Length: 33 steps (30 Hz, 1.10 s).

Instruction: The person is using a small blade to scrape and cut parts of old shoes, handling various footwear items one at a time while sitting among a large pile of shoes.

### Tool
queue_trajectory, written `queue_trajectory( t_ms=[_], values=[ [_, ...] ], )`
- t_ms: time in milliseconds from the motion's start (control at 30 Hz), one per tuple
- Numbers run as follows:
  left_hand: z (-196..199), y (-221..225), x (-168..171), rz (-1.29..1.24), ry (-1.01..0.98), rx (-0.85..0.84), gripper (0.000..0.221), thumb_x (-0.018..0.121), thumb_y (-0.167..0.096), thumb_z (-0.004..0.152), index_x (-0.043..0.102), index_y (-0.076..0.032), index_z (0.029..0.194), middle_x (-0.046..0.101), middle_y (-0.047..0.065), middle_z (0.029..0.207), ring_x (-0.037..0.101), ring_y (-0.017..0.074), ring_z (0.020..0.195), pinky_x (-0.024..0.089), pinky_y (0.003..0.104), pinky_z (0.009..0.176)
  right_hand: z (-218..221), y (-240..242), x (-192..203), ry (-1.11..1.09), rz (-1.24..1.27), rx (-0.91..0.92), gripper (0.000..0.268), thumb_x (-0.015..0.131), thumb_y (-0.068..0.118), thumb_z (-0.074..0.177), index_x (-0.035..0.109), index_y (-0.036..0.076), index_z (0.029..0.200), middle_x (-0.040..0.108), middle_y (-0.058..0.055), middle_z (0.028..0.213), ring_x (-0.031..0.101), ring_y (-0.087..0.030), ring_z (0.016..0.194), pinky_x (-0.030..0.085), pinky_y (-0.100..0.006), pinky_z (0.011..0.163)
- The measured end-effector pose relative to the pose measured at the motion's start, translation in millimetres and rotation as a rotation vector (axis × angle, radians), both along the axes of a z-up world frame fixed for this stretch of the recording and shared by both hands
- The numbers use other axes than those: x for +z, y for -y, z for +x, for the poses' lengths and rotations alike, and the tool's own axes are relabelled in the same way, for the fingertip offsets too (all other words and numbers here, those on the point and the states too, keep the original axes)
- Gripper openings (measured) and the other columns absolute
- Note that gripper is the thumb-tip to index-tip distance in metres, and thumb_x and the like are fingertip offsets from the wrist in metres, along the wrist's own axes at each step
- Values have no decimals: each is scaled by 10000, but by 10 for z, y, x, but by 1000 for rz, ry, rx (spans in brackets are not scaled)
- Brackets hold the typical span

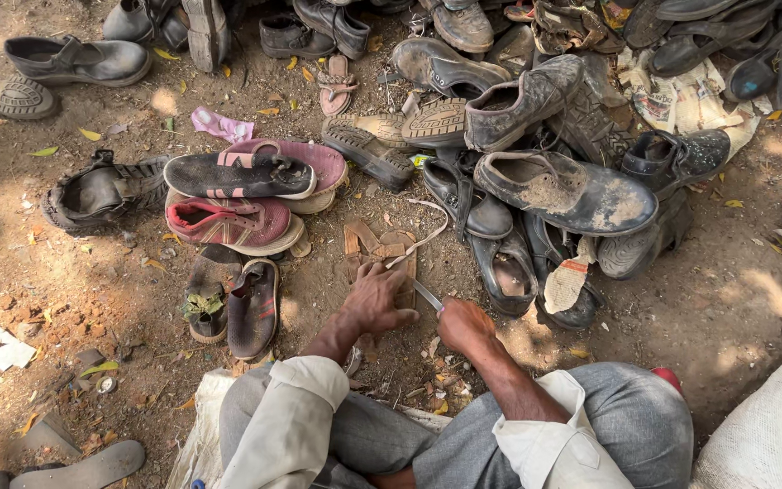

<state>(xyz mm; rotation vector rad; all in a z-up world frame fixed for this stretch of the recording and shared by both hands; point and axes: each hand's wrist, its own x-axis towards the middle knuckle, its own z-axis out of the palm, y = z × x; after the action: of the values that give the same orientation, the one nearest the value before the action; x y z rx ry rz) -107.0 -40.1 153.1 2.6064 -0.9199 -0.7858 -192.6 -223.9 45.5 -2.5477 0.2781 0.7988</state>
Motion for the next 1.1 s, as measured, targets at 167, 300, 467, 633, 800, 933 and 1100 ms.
queue_trajectory(
  t_ms=[167, 300, 467, 633, 800, 933, 1100],
  values=[
    [-138, 103, -429, 231, 235, -63, 377, 547, -76, 885, 576, -90, 1261, 608, 130, 1159, 478, 288, 1174, 216, 567, 1154, -14, -53, 110, -46, 15, -2, 219, 532, 132, 1022, 652, 17, 1164, 709, -124, 922, 675, -219, 769, 559, -444, 710],
    [-254, 51, -643, 334, 326, -80, 312, 508, -101, 951, 600, -50, 1245, 571, 137, 1209, 446, 308, 1226, 270, 543, 1158, -32, -34, 17, 46, 13, 17, 218, 546, 129, 1007, 666, 1, 1136, 706, -139, 881, 673, -228, 733, 551, -444, 701],
    [-41, -83, -837, -23, 163, 174, 226, 612, -271, 1003, 782, -145, 922, 566, 81, 1232, 454, 301, 1189, 361, 476, 1115, -57, -16, -98, 104, 51, -1, 215, 516, 146, 1018, 659, 12, 1108, 647, -79, 764, 584, -169, 610, 500, -415, 584],
    [88, -174, -1153, -359, 192, 314, 54, 779, -209, 791, 771, -155, 795, 628, 26, 1115, 451, 280, 1180, 371, 468, 1059, 39, -40, -35, 144, 124, -42, 227, 431, 184, 1069, 608, 50, 1118, 546, 7, 651, 484, -131, 496, 439, -389, 474],
    [135, -279, -1310, -422, 169, 303, 69, 792, -206, 777, 745, -180, 735, 641, -20, 1092, 530, 201, 1135, 320, 460, 1137, 233, -116, -126, 146, 168, -62, 225, 457, 221, 1064, 611, 73, 1137, 484, 11, 610, 430, -141, 489, 369, -379, 459],
    [106, -210, -1280, -452, 216, 387, 97, 848, -216, 678, 782, -171, 732, 613, 2, 1025, 449, 276, 1137, 310, 461, 1074, 336, -245, -224, 216, 128, -46, 241, 491, 244, 1064, 601, 40, 1130, 513, 8, 578, 468, -126, 464, 389, -350, 455],
    [106, -247, -1398, -577, 297, 372, 74, 822, -183, 662, 775, -162, 715, 620, -18, 1006, 467, 273, 1176, 366, 442, 1045, 263, -330, -228, 227, 122, -87, 275, 475, 256, 1067, 577, 26, 1177, 528, -10, 601, 468, -161, 467, 398, -401, 428]
  ],
)
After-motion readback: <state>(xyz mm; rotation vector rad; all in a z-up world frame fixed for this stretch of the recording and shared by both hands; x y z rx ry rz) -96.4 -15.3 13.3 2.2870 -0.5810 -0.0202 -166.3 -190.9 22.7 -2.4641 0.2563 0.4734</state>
